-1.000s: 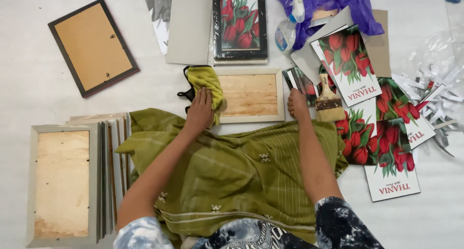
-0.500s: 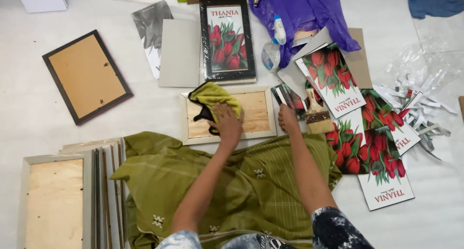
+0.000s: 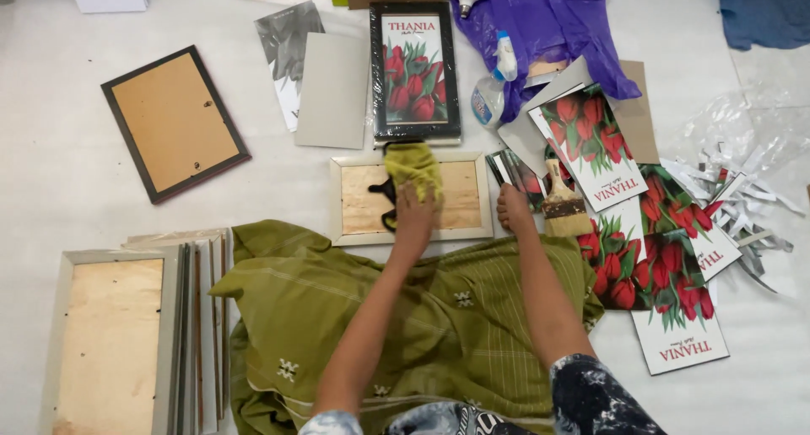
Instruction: Cleaning and preparing wooden frame backings using a brush, spray, and cloth
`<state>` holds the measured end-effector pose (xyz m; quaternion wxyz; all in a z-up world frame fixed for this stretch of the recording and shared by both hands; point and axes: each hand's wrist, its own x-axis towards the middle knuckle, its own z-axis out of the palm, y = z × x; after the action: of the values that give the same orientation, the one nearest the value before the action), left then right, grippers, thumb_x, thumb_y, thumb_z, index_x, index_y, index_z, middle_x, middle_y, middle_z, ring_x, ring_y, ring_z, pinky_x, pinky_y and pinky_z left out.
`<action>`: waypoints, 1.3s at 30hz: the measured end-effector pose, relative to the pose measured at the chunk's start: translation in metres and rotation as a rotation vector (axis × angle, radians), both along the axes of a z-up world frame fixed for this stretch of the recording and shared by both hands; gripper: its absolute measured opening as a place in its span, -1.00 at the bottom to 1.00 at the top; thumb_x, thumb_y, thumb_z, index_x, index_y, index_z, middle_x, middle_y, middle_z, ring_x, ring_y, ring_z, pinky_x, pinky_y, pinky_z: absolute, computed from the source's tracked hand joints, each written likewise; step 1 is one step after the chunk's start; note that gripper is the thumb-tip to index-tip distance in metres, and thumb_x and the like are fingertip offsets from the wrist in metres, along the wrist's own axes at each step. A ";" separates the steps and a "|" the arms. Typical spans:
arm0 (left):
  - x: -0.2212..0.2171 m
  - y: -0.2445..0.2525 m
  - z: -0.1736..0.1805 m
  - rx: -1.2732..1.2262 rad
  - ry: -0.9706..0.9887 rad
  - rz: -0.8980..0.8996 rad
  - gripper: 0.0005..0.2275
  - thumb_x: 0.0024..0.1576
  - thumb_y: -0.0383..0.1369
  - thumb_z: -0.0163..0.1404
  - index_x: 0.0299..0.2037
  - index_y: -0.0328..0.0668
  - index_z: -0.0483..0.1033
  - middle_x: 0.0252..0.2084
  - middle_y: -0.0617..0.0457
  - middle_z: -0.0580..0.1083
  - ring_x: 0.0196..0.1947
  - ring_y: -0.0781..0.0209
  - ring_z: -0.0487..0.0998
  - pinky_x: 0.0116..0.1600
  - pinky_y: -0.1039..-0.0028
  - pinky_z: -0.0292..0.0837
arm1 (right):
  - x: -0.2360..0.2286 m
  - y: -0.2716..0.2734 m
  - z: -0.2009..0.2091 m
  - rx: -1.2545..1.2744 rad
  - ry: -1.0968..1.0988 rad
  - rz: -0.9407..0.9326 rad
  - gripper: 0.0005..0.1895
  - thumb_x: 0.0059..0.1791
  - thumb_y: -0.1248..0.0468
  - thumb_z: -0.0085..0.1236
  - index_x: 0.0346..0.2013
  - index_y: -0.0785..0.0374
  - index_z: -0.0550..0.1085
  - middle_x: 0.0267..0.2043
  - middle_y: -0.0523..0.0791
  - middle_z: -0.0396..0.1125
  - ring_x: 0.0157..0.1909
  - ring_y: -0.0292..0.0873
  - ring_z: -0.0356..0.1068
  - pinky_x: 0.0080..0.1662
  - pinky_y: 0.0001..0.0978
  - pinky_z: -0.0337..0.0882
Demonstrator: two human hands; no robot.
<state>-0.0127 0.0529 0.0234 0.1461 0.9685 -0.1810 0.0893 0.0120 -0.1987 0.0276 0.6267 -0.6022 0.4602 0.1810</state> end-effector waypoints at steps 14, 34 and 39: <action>-0.037 -0.024 0.020 -0.030 0.153 0.046 -0.39 0.17 -0.30 0.16 0.36 -0.47 0.20 0.29 -0.49 0.26 0.35 -0.53 0.23 0.35 -0.19 0.21 | -0.002 0.005 0.003 -0.049 -0.011 -0.036 -0.60 -0.26 0.04 -0.08 -0.88 -0.13 -0.04 -0.84 -0.34 -0.26 -0.83 -0.36 -0.28 -0.67 -0.47 -0.25; -0.013 0.081 -0.008 0.079 0.211 0.138 -0.45 0.08 -0.64 0.09 0.34 -0.30 0.30 0.37 -0.41 0.23 0.37 -0.44 0.27 0.27 -0.11 0.37 | -0.008 0.013 0.012 -0.101 -0.080 -0.026 -0.60 -0.21 0.06 -0.07 -0.83 -0.11 -0.03 -0.81 -0.34 -0.26 -0.80 -0.37 -0.28 -0.65 -0.51 -0.23; -0.020 0.030 0.014 0.006 0.093 -0.018 -0.64 0.13 -0.60 0.09 0.15 -0.25 0.42 0.23 -0.31 0.35 0.27 -0.37 0.37 0.16 -0.12 0.44 | -0.005 0.007 0.008 -0.009 -0.049 0.015 -0.57 -0.19 0.02 -0.10 -0.84 -0.11 -0.06 -0.79 -0.33 -0.28 -0.79 -0.38 -0.28 -0.63 -0.52 -0.25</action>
<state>-0.0322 0.0833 0.0371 0.1522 0.9704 -0.1829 0.0424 0.0073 -0.1917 0.0351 0.6336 -0.6127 0.4411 0.1689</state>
